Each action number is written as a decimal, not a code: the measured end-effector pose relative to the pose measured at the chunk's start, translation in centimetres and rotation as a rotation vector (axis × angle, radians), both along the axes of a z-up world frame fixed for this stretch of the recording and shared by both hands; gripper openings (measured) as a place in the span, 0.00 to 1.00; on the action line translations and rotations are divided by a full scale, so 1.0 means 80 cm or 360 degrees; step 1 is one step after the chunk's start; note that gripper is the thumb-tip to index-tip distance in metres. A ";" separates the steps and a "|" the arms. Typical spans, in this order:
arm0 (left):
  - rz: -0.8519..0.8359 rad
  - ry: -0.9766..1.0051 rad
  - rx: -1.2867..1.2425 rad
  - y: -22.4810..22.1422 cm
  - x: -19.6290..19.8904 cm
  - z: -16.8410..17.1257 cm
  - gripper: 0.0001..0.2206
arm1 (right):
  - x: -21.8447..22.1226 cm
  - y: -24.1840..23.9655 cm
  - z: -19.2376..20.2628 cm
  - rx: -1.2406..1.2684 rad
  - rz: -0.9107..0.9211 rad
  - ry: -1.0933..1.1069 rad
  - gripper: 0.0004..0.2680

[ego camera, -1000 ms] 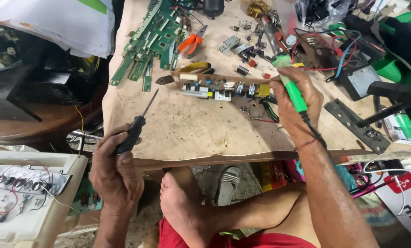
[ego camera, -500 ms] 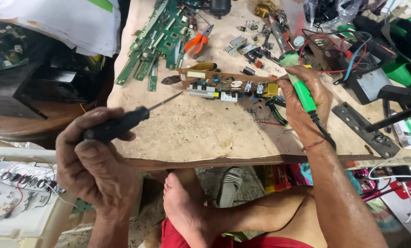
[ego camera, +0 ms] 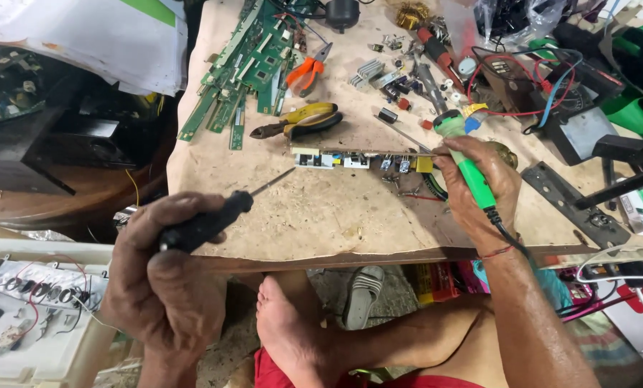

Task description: Soldering and desoldering electronic components on a circuit board using a soldering iron and a screwdriver.

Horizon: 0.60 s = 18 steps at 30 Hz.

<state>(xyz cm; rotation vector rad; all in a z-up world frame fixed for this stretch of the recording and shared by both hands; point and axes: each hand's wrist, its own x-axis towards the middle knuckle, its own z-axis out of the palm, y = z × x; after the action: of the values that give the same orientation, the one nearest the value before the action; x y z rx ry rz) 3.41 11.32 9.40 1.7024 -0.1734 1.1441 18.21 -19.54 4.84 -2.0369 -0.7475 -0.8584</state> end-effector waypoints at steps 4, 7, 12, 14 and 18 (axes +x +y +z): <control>0.0023 0.0004 0.0029 -0.002 -0.011 -0.002 0.26 | -0.002 -0.005 -0.010 0.0004 -0.0061 0.0038 0.08; 0.0070 -0.0072 0.0098 -0.003 -0.027 -0.001 0.23 | -0.010 -0.006 -0.010 0.0063 0.0030 0.0091 0.07; 0.0096 0.0140 0.0252 -0.002 -0.048 -0.011 0.14 | -0.006 -0.016 -0.020 -0.0002 -0.0003 0.0035 0.09; -0.0168 0.0147 0.0309 0.028 -0.057 -0.029 0.12 | -0.008 -0.017 -0.022 -0.0012 -0.0033 -0.0015 0.07; -0.0477 0.0420 0.0623 0.052 -0.081 -0.021 0.15 | -0.008 -0.027 -0.037 0.0026 -0.0098 0.0012 0.07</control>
<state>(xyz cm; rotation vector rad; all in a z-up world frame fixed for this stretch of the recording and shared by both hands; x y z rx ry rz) -3.10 15.52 7.69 2.0682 -0.4953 0.6841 17.57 -21.68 1.89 -2.0564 -0.6748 -0.8884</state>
